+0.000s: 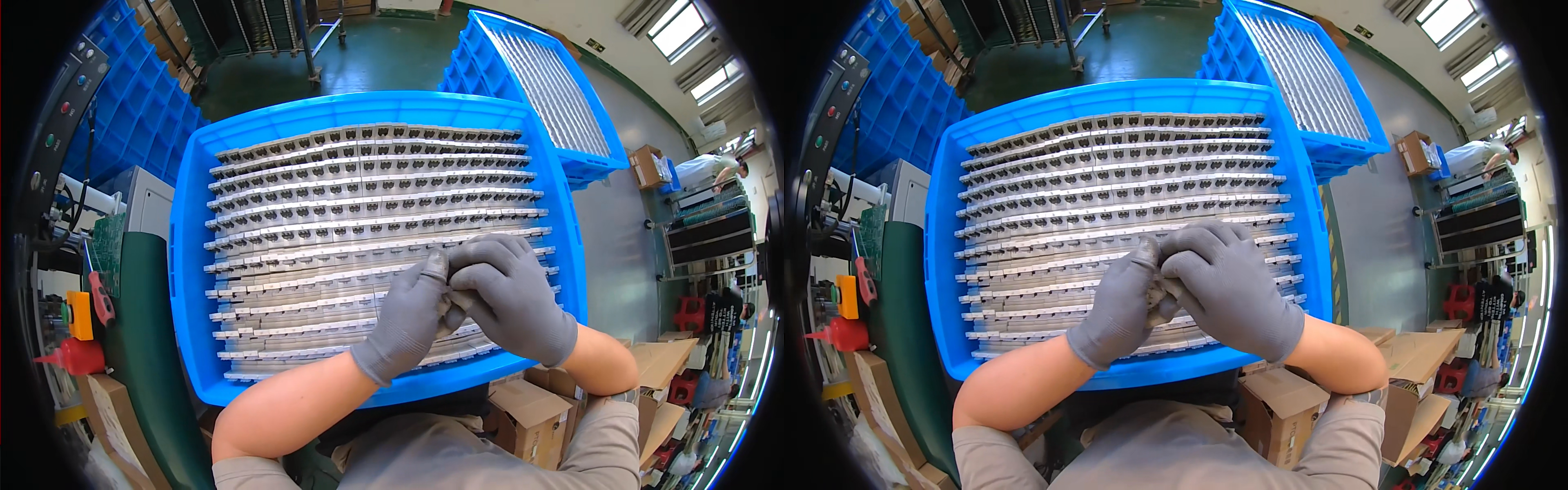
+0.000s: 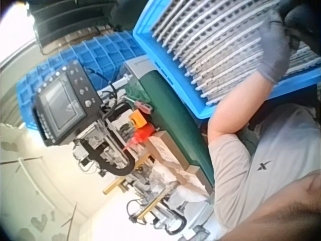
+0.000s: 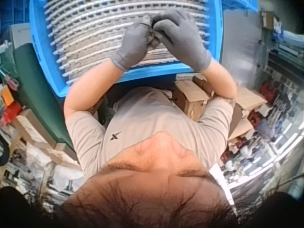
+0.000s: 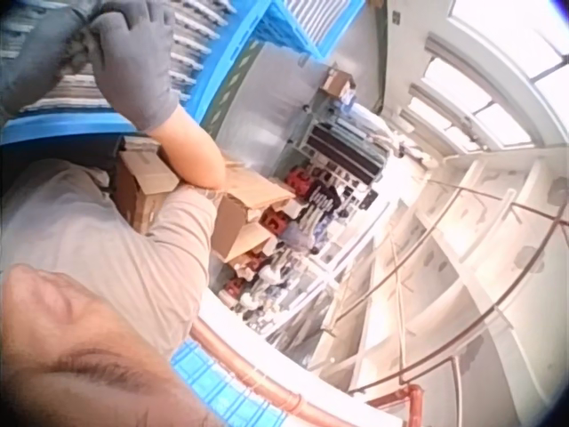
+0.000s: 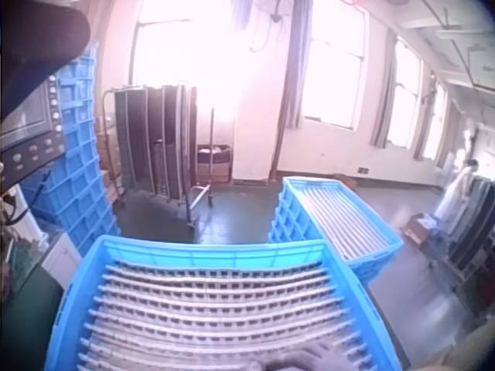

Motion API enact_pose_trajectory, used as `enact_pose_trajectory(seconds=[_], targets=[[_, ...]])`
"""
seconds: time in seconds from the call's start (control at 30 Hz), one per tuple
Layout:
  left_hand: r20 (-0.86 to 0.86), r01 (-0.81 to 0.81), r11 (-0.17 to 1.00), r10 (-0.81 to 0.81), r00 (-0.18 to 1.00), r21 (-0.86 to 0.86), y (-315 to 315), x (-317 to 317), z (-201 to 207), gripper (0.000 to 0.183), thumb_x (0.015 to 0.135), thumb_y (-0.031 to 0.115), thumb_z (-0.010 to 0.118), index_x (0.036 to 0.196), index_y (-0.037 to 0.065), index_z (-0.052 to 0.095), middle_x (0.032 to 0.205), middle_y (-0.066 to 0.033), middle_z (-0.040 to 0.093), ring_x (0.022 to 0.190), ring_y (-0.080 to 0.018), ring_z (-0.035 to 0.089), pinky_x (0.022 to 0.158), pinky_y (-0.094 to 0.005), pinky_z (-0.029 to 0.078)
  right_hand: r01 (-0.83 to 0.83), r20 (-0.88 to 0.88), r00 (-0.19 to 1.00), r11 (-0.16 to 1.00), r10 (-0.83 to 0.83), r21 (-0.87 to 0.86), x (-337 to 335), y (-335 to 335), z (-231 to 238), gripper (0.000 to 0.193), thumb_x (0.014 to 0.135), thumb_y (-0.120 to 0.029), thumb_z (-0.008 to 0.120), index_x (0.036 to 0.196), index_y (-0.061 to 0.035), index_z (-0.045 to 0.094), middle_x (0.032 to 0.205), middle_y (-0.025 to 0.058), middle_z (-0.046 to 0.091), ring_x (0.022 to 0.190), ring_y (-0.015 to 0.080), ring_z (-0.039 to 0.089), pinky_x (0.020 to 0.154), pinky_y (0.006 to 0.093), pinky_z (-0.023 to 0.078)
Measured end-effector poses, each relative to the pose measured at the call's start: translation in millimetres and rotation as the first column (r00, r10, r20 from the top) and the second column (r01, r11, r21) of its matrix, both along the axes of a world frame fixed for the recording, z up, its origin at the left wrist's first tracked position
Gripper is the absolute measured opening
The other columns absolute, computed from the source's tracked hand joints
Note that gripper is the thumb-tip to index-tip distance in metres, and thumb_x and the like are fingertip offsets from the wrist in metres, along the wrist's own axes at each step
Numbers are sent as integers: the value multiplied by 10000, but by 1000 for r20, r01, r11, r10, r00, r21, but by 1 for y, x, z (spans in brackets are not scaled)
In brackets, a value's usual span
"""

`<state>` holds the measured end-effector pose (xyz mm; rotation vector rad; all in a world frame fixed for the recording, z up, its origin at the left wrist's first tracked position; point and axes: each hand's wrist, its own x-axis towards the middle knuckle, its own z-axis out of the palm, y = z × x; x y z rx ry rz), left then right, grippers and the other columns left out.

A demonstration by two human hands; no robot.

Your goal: The person sorts small white rectangular components from a blue tray into a cardboard box. They pick up handfuls of the items, separate them, and place them into the box while wearing grey gloves.

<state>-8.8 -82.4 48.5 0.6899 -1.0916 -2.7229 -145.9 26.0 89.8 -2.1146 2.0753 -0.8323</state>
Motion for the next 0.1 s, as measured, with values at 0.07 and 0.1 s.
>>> enact_pose_trajectory(seconds=[0.07, 0.1], targets=[[-27, -15, 1000, 14, 1000, -17, 2, -2, -5, 476, 1119, 426, 395, 1220, 19, 621, 779, -8, 567, 606, -74, 484, 515, -225, 391, 16, -4, 1000, 1000, -16, -23, 3, 1, -1, 182, 822, -145, 751, 967, -135, 640, 1112, 48, 654, 1093, 296, 606, 937, 450, 445], [-14, -8, 1000, 8, 1000, -12, 2, -1, -8, 461, 1114, 426, 414, 1244, 30, 611, 786, -10, 570, 620, -80, 499, 529, -225, 411, 25, -6, 1000, 999, -25, -35, 4, 2, -2, 188, 823, -148, 753, 976, -136, 643, 1114, 54, 652, 1097, 298, 606, 949, 452, 438]])
